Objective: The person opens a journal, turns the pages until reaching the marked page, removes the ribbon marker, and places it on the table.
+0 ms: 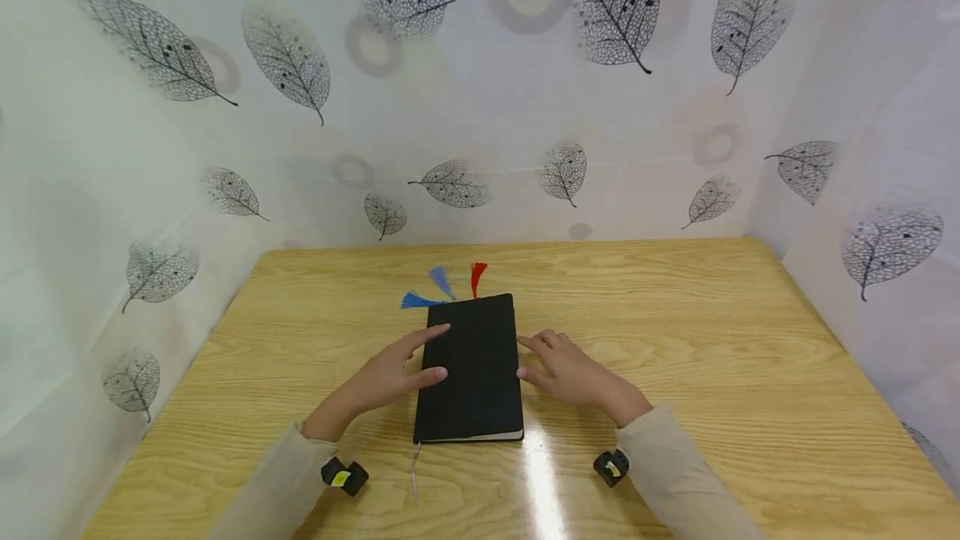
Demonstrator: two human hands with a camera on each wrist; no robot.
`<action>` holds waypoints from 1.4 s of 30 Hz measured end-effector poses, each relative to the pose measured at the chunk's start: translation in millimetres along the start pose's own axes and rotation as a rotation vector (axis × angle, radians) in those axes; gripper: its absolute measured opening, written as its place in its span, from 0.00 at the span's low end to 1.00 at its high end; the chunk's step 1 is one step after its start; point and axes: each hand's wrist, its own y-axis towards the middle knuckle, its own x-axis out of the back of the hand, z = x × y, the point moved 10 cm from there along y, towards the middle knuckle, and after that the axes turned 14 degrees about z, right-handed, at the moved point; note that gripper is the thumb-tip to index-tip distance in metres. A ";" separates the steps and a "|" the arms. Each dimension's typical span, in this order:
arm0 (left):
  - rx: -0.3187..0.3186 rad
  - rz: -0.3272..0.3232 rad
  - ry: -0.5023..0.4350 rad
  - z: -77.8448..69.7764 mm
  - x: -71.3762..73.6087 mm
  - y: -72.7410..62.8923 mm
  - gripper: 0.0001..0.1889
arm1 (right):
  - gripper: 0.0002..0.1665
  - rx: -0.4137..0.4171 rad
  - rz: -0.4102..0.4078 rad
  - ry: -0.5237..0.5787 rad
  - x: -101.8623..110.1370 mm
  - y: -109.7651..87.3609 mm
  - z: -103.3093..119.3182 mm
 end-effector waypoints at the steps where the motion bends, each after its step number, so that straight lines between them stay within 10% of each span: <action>1: 0.000 0.002 0.000 0.0 -0.7 -0.1 0.41 | 0.34 0.010 -0.001 -0.009 -0.3 0.3 1.1; 20: 0.018 0.006 -0.075 2.3 -5.8 4.2 0.40 | 0.33 0.050 -0.030 0.204 6.8 4.3 13.4; 42: -0.015 -0.028 -0.158 -20.1 17.0 4.5 0.39 | 0.31 0.112 -0.109 0.336 22.1 31.7 76.1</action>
